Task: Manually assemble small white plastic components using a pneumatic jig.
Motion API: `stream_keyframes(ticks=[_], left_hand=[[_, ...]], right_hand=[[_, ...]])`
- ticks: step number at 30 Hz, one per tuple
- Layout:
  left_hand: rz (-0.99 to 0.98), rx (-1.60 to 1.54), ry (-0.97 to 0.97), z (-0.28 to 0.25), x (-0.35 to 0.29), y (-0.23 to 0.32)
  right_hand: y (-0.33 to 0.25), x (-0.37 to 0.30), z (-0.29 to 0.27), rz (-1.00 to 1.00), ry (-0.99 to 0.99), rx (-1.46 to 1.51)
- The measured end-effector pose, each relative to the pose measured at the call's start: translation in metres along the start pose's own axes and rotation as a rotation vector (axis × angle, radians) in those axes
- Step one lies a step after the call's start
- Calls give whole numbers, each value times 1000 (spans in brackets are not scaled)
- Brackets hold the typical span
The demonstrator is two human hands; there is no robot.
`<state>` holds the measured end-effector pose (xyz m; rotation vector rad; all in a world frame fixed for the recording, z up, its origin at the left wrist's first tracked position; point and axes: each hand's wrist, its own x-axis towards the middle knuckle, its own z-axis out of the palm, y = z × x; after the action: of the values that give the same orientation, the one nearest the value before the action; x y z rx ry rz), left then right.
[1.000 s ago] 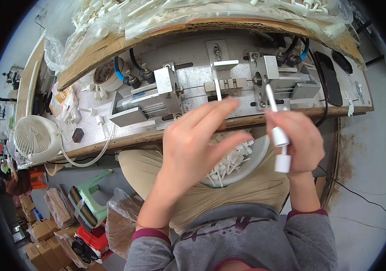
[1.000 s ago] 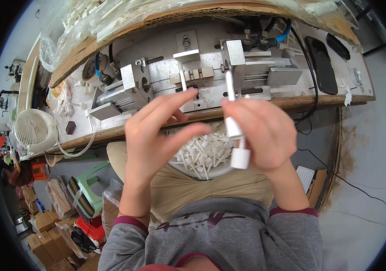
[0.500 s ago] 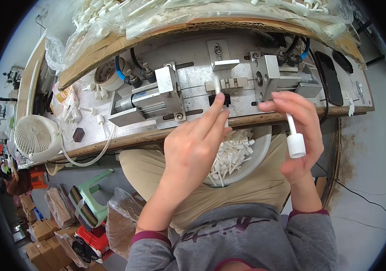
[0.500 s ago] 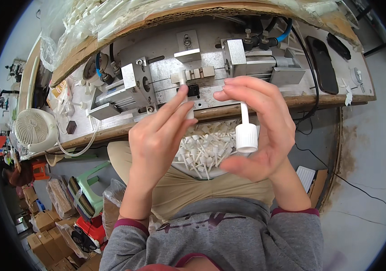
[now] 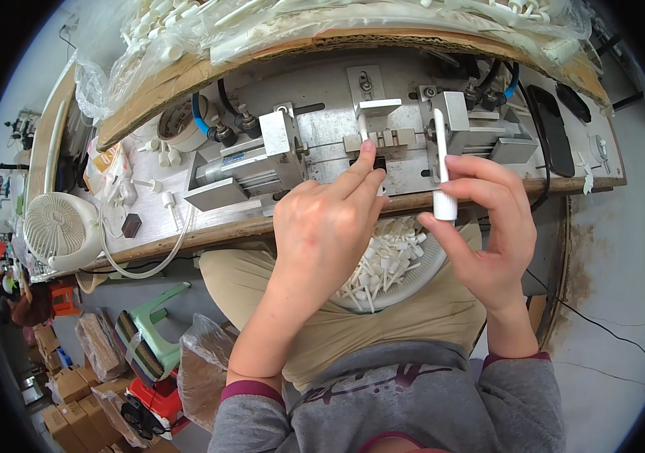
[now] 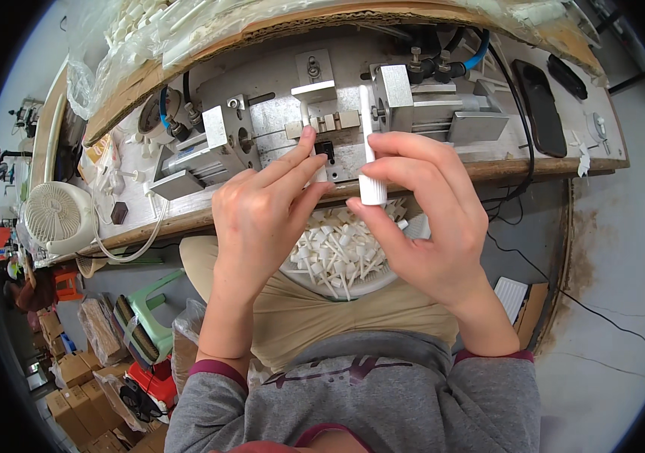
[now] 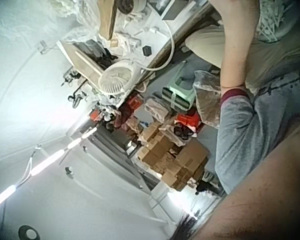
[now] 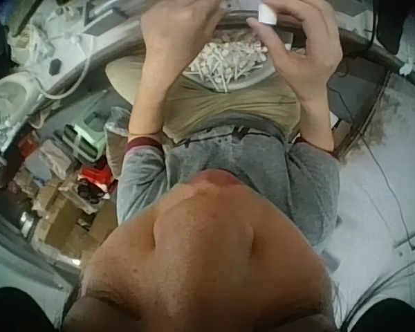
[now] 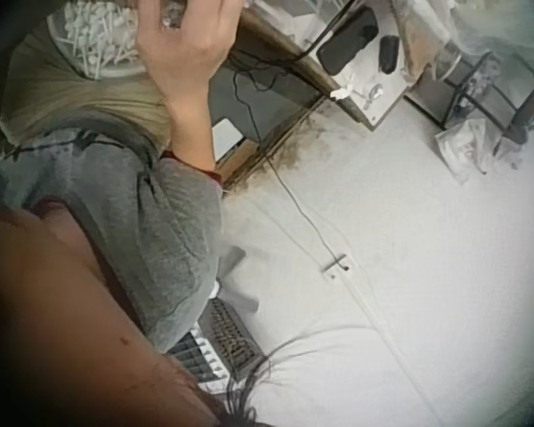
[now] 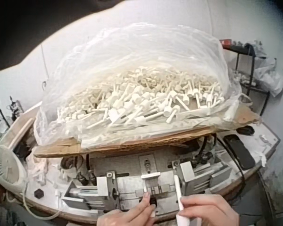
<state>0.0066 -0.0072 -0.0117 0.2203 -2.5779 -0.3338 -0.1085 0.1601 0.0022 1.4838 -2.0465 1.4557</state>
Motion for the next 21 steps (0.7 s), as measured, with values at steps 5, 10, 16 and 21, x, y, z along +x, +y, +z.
stream_keyframes(ticks=[5, 10, 16, 21], left_hand=[[5, -81, 9, -4, -5, 1], [5, -399, -387, -35, -46, 2], [-58, -486, -455, -17, -69, 6], [-106, -656, -53, -30, -67, 17]], right_hand=[[7, 6, 18, -112, -63, -188], [2, 6, 35, -183, -245, -335], [-7, 9, 53, -213, -321, -578], [3, 12, 53, -226, -350, -578]])
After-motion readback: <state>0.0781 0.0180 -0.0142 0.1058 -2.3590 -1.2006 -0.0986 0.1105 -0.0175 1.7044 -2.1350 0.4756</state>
